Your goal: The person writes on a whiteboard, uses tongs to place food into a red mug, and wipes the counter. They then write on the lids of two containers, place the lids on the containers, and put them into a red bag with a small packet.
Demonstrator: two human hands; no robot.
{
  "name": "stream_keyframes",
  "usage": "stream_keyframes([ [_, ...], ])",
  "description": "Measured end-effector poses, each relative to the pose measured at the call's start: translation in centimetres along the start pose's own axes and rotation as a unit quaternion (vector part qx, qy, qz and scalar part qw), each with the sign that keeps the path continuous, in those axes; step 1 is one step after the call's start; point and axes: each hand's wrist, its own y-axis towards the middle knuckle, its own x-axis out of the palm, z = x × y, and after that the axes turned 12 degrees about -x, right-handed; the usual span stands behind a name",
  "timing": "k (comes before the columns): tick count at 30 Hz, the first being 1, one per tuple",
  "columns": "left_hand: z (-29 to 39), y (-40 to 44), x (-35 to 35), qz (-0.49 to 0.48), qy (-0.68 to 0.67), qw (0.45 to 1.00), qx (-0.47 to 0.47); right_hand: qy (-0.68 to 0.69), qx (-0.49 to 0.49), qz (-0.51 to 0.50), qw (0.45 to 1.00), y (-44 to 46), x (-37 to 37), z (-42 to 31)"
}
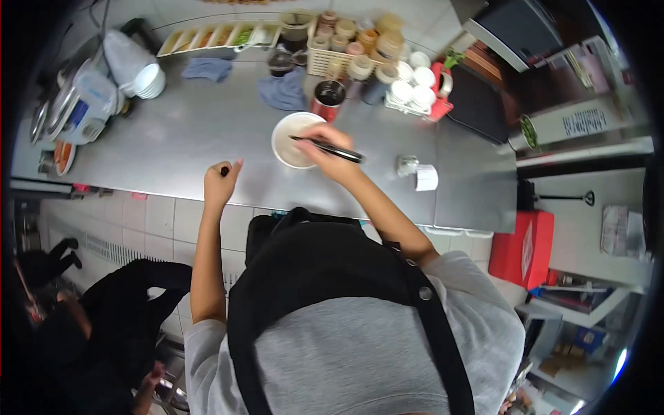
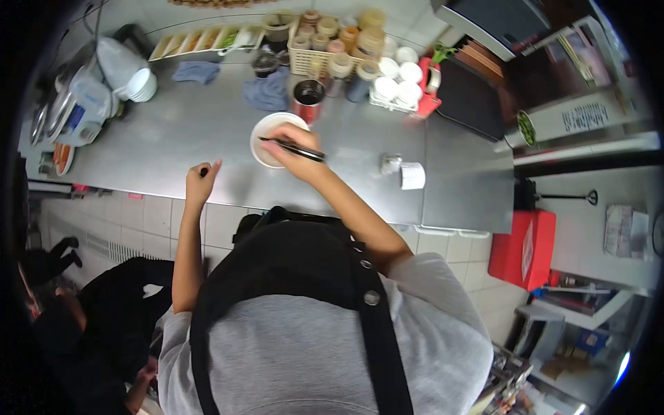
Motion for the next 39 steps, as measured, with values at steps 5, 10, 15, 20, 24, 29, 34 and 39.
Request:
stream_keyframes([
  [5, 1.4, 1.7, 7.5, 0.005, -0.128, 0.99, 0.058, 0.128, 0.02, 0.015, 0.991, 0.1, 2.8, 6.0],
  [10, 4.4, 0.6, 7.8, -0.036, 0.022, 0.999, -0.027, 0.143, 0.084, -0.011, 0.986, -1.7, 3.0, 8.4],
  [15, 4.2, 0.8, 8.0, -0.018, 0.026, 0.999, -0.022, 0.107, 0.073, -0.001, 0.992, -1.0, 2.4, 8.7],
  [20, 5.0, 0.4, 7.1, -0.044, 0.004, 0.996, -0.074, 0.027, 0.068, -0.033, 0.997, -1.3, 2.9, 9.0],
  [24, 5.0, 0.5, 7.2, -0.056, 0.018, 0.993, -0.098, -0.053, 0.046, -0.057, 0.996, -1.7, 3.4, 9.0],
  [29, 4.7, 0.7, 7.5, -0.049, 0.019, 0.994, -0.092, -0.047, 0.068, -0.068, 0.994, -1.8, 3.5, 9.1],
  [34, 4.7, 0.6, 7.5, -0.044, 0.02, 0.995, -0.085, -0.058, 0.067, -0.046, 0.995, -1.5, 3.5, 8.9],
  [39, 4.8, 0.5, 7.4, -0.049, 0.018, 0.995, -0.085, -0.076, 0.066, -0.059, 0.993, -1.4, 3.0, 8.7],
])
